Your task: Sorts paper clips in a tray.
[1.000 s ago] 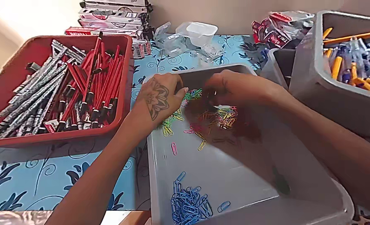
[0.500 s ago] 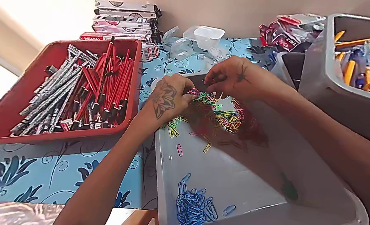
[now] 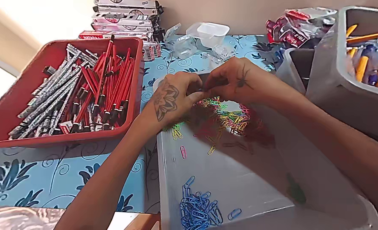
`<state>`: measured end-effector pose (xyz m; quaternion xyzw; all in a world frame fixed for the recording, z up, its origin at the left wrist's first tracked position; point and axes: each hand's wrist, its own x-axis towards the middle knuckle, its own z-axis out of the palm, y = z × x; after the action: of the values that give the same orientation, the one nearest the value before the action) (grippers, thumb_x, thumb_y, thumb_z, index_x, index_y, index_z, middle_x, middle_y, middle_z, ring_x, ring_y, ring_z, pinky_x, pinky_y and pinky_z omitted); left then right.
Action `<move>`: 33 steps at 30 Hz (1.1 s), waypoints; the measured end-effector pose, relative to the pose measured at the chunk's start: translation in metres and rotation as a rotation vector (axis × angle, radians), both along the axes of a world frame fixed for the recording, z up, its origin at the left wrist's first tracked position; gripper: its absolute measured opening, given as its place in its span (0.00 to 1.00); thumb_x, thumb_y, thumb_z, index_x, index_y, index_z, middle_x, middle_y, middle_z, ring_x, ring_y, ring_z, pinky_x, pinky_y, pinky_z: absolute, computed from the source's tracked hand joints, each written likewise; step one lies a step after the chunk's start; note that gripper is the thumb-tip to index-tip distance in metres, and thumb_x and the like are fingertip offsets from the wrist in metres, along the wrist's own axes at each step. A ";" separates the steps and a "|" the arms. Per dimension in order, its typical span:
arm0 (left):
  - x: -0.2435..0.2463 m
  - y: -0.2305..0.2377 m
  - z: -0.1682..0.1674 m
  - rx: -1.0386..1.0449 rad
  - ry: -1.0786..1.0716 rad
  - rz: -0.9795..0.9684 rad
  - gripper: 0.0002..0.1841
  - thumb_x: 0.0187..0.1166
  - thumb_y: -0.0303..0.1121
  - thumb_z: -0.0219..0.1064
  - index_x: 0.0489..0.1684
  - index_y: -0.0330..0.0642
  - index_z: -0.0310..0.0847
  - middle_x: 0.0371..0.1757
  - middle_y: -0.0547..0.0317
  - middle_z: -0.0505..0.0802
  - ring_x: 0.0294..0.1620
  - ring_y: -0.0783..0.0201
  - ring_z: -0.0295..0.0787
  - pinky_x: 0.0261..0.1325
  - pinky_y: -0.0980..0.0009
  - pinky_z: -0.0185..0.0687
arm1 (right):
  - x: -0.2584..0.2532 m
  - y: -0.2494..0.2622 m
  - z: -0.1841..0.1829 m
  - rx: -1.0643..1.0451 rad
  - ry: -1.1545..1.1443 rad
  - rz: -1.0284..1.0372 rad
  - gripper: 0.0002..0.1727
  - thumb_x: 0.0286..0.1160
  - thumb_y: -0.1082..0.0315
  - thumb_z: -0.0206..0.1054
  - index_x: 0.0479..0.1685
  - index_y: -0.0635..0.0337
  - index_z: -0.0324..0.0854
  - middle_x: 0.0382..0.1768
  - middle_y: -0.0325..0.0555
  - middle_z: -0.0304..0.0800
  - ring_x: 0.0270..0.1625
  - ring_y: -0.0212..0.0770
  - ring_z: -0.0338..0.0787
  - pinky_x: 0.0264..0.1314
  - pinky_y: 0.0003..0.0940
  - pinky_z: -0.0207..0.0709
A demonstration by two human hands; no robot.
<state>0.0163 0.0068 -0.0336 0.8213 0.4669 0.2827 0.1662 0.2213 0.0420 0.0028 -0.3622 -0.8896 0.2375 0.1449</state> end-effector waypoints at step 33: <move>0.006 -0.006 0.000 -0.279 0.579 -0.141 0.06 0.79 0.33 0.70 0.42 0.40 0.86 0.47 0.49 0.90 0.53 0.48 0.88 0.53 0.45 0.81 | -0.003 -0.001 -0.001 -0.054 -0.236 -0.025 0.05 0.80 0.72 0.69 0.46 0.63 0.89 0.39 0.48 0.90 0.37 0.36 0.88 0.43 0.32 0.82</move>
<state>0.0220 0.0011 -0.0338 0.8671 0.4711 -0.0414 0.1567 0.2179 0.0413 0.0016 -0.4027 -0.8890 0.2155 0.0326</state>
